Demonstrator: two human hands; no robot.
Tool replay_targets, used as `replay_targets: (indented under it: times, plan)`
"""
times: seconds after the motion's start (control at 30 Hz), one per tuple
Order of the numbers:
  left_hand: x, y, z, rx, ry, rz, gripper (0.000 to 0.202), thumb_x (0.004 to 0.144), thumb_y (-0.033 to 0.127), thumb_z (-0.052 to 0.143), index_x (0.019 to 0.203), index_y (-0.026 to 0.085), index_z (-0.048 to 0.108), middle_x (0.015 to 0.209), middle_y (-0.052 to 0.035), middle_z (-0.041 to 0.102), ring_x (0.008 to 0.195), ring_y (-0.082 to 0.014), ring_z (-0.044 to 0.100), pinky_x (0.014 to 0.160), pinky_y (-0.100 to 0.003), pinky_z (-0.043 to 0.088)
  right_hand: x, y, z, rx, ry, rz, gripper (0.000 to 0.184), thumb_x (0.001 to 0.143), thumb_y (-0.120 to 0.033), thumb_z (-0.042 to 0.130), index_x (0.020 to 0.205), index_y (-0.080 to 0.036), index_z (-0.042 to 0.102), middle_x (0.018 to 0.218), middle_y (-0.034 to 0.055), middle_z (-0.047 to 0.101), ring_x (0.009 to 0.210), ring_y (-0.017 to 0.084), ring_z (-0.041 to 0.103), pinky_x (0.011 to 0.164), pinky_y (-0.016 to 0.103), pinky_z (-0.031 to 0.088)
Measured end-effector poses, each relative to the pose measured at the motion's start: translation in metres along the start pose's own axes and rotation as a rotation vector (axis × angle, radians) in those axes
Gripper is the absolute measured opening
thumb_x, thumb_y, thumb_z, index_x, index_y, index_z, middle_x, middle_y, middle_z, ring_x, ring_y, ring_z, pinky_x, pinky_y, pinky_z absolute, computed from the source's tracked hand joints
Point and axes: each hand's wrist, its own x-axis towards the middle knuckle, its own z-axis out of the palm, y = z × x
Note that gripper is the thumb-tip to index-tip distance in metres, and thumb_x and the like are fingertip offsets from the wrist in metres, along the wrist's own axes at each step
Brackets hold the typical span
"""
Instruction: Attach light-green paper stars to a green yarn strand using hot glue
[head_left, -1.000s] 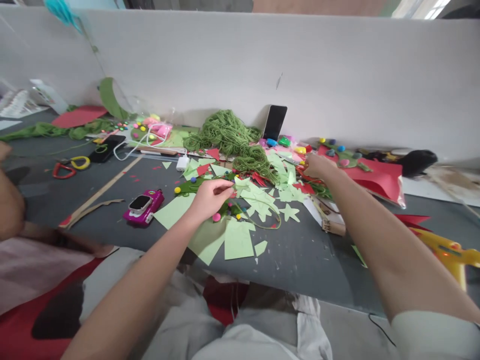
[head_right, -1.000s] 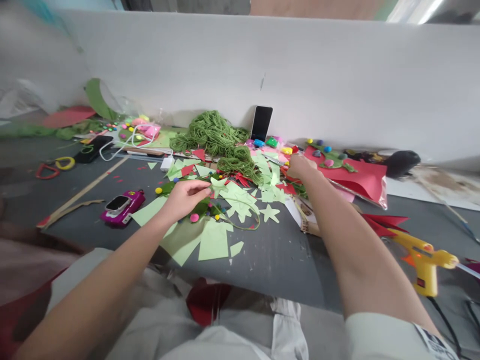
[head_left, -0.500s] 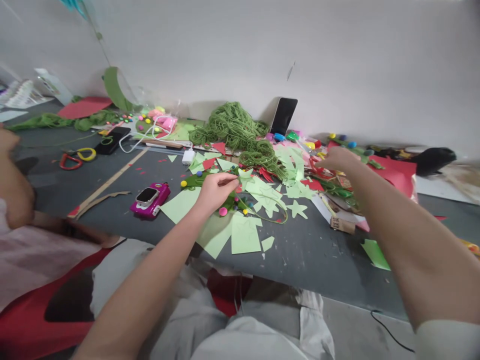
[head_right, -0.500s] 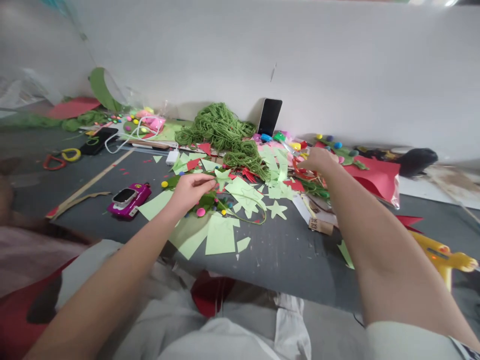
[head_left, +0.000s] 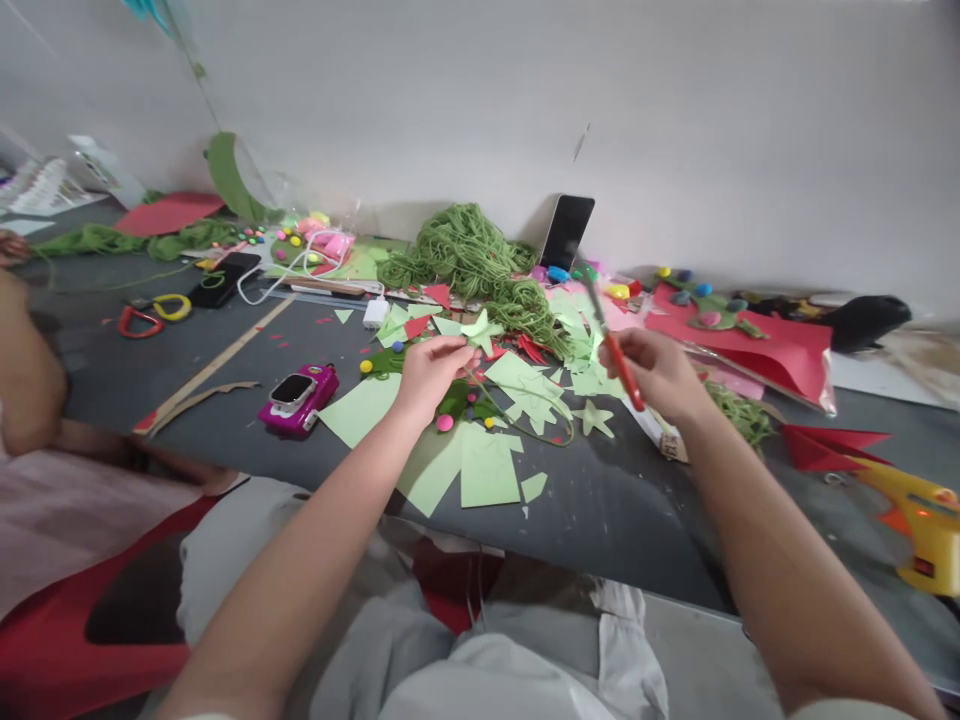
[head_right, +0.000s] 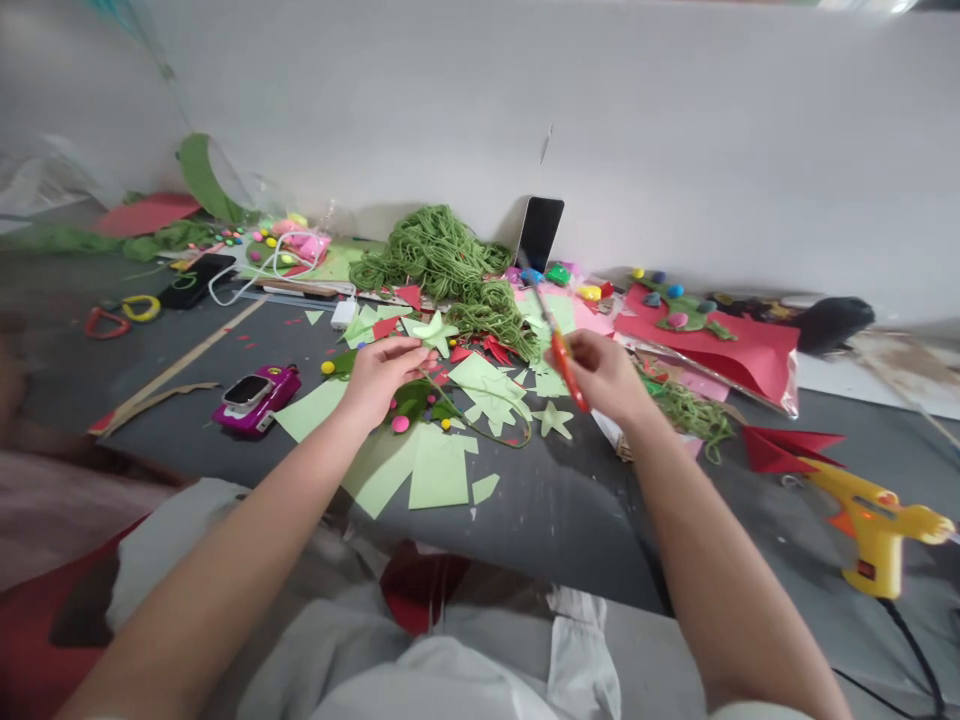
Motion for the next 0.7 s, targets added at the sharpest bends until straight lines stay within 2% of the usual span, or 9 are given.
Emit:
replay_targets:
  times: [0.07, 0.17, 0.27, 0.43, 0.7]
  plan:
    - [0.001, -0.002, 0.001, -0.02, 0.038, 0.03, 0.031, 0.068, 0.033, 0.085, 0.092, 0.016, 0.072, 0.089, -0.0086, 0.08, 0.083, -0.0232, 0.077, 0.084, -0.04, 0.061, -0.012, -0.004, 0.019, -0.101, -0.132, -0.037, 0.039, 0.078, -0.053, 0.077, 0.09, -0.018, 0.064, 0.077, 0.0048, 0.065, 0.064, 0.016, 0.055, 0.058, 0.03, 0.044]
    - [0.001, -0.005, 0.002, -0.023, 0.075, 0.087, 0.028, 0.071, 0.031, 0.082, 0.093, 0.017, 0.072, 0.089, -0.008, 0.08, 0.086, -0.024, 0.078, 0.085, -0.04, 0.062, -0.023, -0.007, 0.046, -0.282, -0.182, -0.092, 0.039, 0.082, -0.057, 0.071, 0.081, -0.02, 0.058, 0.066, 0.0003, 0.057, 0.058, 0.014, 0.045, 0.054, 0.028, 0.034]
    - [0.001, -0.008, 0.002, 0.002, 0.103, 0.142, 0.025, 0.073, 0.03, 0.08, 0.093, 0.017, 0.072, 0.088, -0.0074, 0.08, 0.088, -0.0248, 0.078, 0.086, -0.04, 0.062, -0.028, -0.01, 0.063, -0.313, -0.198, -0.121, 0.043, 0.085, -0.06, 0.065, 0.073, -0.021, 0.051, 0.062, -0.0011, 0.051, 0.058, 0.013, 0.039, 0.054, 0.029, 0.031]
    - [0.002, -0.014, 0.003, 0.01, 0.125, 0.23, 0.024, 0.075, 0.031, 0.079, 0.093, 0.017, 0.072, 0.087, -0.0071, 0.079, 0.088, -0.0247, 0.078, 0.088, -0.041, 0.062, -0.034, -0.015, 0.07, -0.297, -0.213, -0.1, 0.05, 0.084, -0.062, 0.066, 0.066, -0.022, 0.042, 0.061, -0.0034, 0.041, 0.059, 0.012, 0.034, 0.055, 0.029, 0.028]
    - [0.003, -0.015, 0.003, 0.097, 0.149, 0.269, 0.021, 0.078, 0.034, 0.077, 0.092, 0.019, 0.072, 0.088, -0.0062, 0.078, 0.086, -0.0233, 0.077, 0.086, -0.041, 0.062, -0.036, -0.017, 0.071, -0.305, -0.264, -0.017, 0.046, 0.083, -0.062, 0.067, 0.07, -0.022, 0.048, 0.062, -0.0026, 0.046, 0.059, 0.014, 0.04, 0.055, 0.029, 0.03]
